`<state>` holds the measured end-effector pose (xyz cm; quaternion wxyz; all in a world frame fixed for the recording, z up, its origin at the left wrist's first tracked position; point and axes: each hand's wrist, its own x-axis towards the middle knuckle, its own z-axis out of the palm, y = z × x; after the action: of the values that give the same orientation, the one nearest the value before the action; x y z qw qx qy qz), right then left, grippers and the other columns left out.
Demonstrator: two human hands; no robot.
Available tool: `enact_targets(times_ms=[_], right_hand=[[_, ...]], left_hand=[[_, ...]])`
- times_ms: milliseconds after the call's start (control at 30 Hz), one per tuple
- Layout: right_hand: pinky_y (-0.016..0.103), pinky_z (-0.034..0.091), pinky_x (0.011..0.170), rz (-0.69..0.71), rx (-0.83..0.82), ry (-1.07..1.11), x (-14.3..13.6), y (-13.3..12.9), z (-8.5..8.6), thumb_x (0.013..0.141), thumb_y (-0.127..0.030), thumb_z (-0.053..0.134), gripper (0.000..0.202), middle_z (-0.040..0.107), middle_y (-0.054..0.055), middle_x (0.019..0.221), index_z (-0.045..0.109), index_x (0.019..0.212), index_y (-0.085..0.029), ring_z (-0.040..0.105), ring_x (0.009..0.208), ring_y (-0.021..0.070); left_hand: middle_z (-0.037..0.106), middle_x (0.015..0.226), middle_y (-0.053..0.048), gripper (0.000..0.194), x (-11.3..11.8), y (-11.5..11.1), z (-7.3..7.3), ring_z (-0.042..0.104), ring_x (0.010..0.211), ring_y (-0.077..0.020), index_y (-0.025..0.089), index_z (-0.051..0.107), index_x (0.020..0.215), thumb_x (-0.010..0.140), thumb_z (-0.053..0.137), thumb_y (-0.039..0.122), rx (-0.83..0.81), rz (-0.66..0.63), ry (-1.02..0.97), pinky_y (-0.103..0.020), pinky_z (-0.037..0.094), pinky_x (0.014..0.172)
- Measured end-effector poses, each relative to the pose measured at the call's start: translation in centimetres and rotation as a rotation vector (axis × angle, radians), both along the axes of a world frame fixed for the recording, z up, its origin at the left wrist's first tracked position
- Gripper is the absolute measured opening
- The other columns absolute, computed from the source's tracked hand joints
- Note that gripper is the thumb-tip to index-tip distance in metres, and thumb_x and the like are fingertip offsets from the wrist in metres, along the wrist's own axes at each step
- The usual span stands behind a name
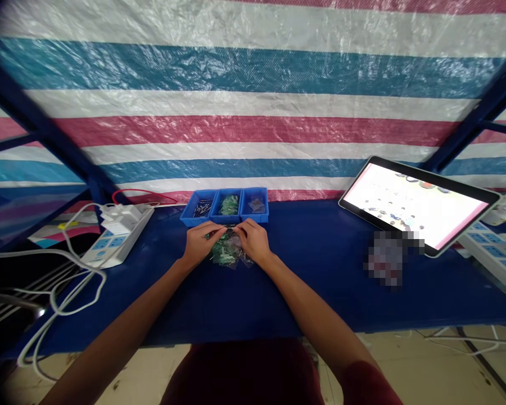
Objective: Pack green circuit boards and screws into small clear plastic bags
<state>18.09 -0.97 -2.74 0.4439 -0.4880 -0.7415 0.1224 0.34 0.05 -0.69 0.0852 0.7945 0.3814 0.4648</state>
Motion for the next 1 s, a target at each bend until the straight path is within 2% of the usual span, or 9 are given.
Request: enact_targets(times_ms=[100, 267, 433, 533, 633, 700, 800, 900, 1000], right_hand=[[0.024, 0.045, 0.07, 0.009, 0.017, 0.034, -0.1, -0.14, 0.17, 0.094, -0.034, 0.045, 0.029, 0.063, 0.005, 0.079, 0.066, 0.083, -0.019, 0.059, 0.075, 0.0152], [0.024, 0.045, 0.071, 0.038, 0.031, 0.074, -0.25, -0.43, 0.48, 0.094, -0.034, 0.044, 0.029, 0.063, 0.004, 0.08, 0.066, 0.082, -0.019, 0.059, 0.075, 0.0149], [0.023, 0.044, 0.073, 0.057, 0.025, 0.055, -0.38, -0.5, 0.45, 0.095, -0.033, 0.043, 0.03, 0.063, 0.004, 0.081, 0.067, 0.084, -0.019, 0.059, 0.076, 0.0142], [0.023, 0.044, 0.072, 0.056, 0.012, 0.035, -0.41, -0.52, 0.32, 0.096, -0.034, 0.042, 0.031, 0.063, 0.004, 0.082, 0.068, 0.088, -0.019, 0.059, 0.077, 0.0138], [0.023, 0.044, 0.069, 0.018, 0.033, 0.05, -0.31, -0.54, 0.35, 0.096, -0.035, 0.04, 0.034, 0.062, 0.004, 0.078, 0.067, 0.086, -0.018, 0.058, 0.073, 0.0139], [0.023, 0.043, 0.068, -0.021, 0.051, 0.071, -0.19, -0.57, 0.47, 0.096, -0.036, 0.039, 0.036, 0.062, 0.004, 0.076, 0.067, 0.085, -0.018, 0.058, 0.071, 0.014], [0.024, 0.044, 0.067, -0.052, 0.07, 0.093, -0.08, -0.61, 0.66, 0.097, -0.036, 0.037, 0.037, 0.063, 0.005, 0.076, 0.066, 0.084, -0.017, 0.058, 0.069, 0.0142], [0.025, 0.044, 0.065, -0.049, 0.102, 0.12, -0.09, -0.56, 0.65, 0.096, -0.037, 0.037, 0.037, 0.063, 0.005, 0.075, 0.066, 0.084, -0.017, 0.058, 0.069, 0.015], [0.026, 0.045, 0.065, -0.029, 0.129, 0.144, -0.15, -0.42, 0.47, 0.096, -0.036, 0.039, 0.034, 0.064, 0.006, 0.078, 0.066, 0.089, -0.017, 0.058, 0.068, 0.0151]], left_hand=[[0.067, 0.07, -0.003, 0.027, 0.1, -0.02, 0.0, 0.056, 0.057, -0.0117, 0.018, 0.07, 0.077, 0.086, 0.056, 0.039, -0.019, 0.009, -0.056, -0.025, 0.047, 0.058], [0.07, 0.077, -0.003, 0.025, 0.42, 0.03, 0.12, 0.063, 0.068, -0.0151, 0.017, 0.069, 0.077, 0.08, 0.063, 0.041, -0.216, -0.017, -0.219, -0.025, 0.052, 0.061], [0.068, 0.077, -0.004, 0.028, 0.81, 0.15, -0.03, 0.056, 0.054, -0.0108, 0.014, 0.067, 0.078, 0.077, 0.066, 0.042, -0.428, -0.124, -0.338, -0.023, 0.048, 0.048], [0.068, 0.085, -0.006, 0.027, 0.89, 0.27, -0.19, 0.06, 0.061, -0.012, 0.014, 0.062, 0.081, 0.08, 0.062, 0.042, -0.473, -0.175, -0.404, -0.023, 0.049, 0.052], [0.068, 0.088, -0.007, 0.026, 0.8, 0.35, -0.37, 0.064, 0.075, -0.0158, 0.016, 0.055, 0.087, 0.086, 0.055, 0.042, -0.496, -0.235, -0.445, -0.026, 0.051, 0.06], [0.068, 0.083, -0.005, 0.025, 0.65, 0.37, -0.46, 0.063, 0.072, -0.015, 0.016, 0.054, 0.09, 0.088, 0.052, 0.041, -0.495, -0.235, -0.415, -0.025, 0.051, 0.061], [0.066, 0.08, -0.004, 0.028, 0.34, 0.43, -0.46, 0.06, 0.065, -0.0131, 0.016, 0.06, 0.09, 0.089, 0.051, 0.042, -0.43, -0.14, -0.291, -0.024, 0.047, 0.057], [0.068, 0.082, -0.004, 0.028, 0.11, 0.49, -0.35, 0.061, 0.069, -0.0146, 0.016, 0.068, 0.084, 0.085, 0.057, 0.042, -0.319, -0.042, -0.19, -0.024, 0.047, 0.06], [0.069, 0.077, -0.004, 0.026, 0.03, 0.47, -0.29, 0.061, 0.068, -0.0148, 0.017, 0.07, 0.083, 0.08, 0.064, 0.041, -0.294, 0.004, -0.204, -0.024, 0.047, 0.063]])
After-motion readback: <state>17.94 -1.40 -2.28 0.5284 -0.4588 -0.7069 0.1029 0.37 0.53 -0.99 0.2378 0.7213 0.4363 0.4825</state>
